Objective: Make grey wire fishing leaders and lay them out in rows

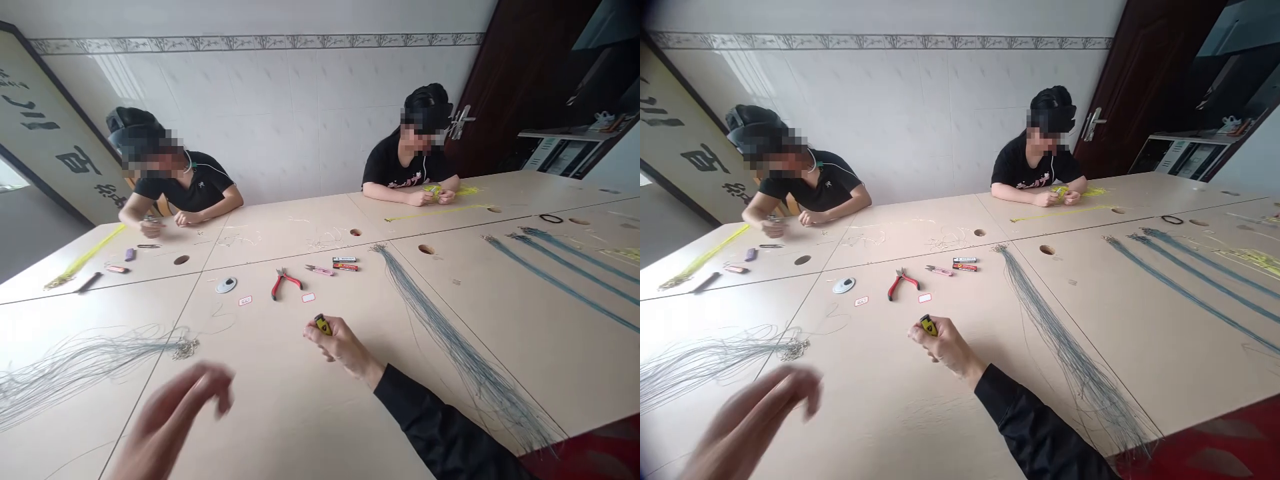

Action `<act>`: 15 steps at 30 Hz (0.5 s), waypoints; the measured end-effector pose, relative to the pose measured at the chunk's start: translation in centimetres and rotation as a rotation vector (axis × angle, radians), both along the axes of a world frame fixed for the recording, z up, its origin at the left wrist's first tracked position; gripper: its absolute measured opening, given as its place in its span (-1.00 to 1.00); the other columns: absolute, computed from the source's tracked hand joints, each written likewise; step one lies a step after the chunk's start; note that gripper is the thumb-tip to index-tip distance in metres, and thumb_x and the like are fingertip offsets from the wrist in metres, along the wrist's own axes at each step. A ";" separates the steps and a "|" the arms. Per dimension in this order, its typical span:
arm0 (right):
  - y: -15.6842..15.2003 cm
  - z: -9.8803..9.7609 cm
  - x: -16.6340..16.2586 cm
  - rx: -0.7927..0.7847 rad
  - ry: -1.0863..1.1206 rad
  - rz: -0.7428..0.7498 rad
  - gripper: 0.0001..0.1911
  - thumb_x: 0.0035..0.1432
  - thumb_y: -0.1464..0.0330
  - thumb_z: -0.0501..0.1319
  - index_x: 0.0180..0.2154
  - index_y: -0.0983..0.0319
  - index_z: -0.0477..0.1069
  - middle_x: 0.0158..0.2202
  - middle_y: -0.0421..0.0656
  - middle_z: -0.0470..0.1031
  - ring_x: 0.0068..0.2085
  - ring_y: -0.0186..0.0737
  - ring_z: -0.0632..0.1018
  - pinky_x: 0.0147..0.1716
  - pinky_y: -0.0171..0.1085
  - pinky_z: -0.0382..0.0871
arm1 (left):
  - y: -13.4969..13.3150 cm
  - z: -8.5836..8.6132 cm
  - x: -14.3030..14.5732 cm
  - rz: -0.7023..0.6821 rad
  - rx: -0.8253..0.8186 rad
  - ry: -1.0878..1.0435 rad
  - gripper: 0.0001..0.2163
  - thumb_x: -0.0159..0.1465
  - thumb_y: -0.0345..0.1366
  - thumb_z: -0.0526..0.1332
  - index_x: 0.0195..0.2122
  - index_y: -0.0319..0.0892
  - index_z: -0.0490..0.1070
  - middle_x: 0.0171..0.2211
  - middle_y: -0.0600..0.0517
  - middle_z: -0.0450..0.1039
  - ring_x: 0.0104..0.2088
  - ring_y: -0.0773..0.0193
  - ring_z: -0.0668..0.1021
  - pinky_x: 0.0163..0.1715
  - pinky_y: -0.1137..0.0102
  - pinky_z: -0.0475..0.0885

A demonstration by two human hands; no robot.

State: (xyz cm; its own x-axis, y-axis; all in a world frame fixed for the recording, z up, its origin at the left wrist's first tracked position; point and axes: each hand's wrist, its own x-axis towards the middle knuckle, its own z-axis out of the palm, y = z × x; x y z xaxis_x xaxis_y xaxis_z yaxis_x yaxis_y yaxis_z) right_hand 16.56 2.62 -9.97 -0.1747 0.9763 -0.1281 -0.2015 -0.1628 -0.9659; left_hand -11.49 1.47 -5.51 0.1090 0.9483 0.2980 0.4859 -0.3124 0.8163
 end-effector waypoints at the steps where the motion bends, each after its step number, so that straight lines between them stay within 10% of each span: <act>1: 0.3 0.1 0.4 0.001 0.001 -0.027 -0.61 0.10 0.06 0.28 -0.36 0.25 0.31 -0.55 -0.35 0.02 -0.57 -0.48 0.04 -0.62 -0.42 -0.05 | 1.7 0.3 2.4 -0.077 -0.034 -0.037 -0.79 0.29 -0.11 0.20 -0.20 -0.09 0.52 -0.22 -0.02 0.55 -0.22 0.15 0.56 -0.21 0.26 0.51; 7: 2.4 -0.2 2.7 0.009 -0.038 -0.154 -0.62 0.11 0.09 0.27 -0.41 0.22 0.20 -0.58 -0.37 -0.07 -0.57 -0.47 -0.03 -0.63 -0.38 -0.16 | 8.9 -2.6 15.1 -0.367 -0.032 -0.209 -0.81 0.28 -0.19 0.19 -0.21 -0.13 0.52 -0.18 -0.06 0.58 -0.13 0.16 0.57 -0.17 0.30 0.45; 15: 2.6 -1.5 3.5 0.046 -0.120 -0.199 -0.61 0.12 0.05 0.23 -0.41 0.24 0.23 -0.55 -0.34 -0.03 -0.56 -0.46 0.01 -0.62 -0.38 -0.11 | 8.6 -7.3 16.0 -0.356 0.138 -0.083 -0.79 0.32 -0.35 0.12 -0.05 -0.13 0.43 -0.22 -0.03 0.54 -0.23 0.27 0.54 -0.23 0.35 0.41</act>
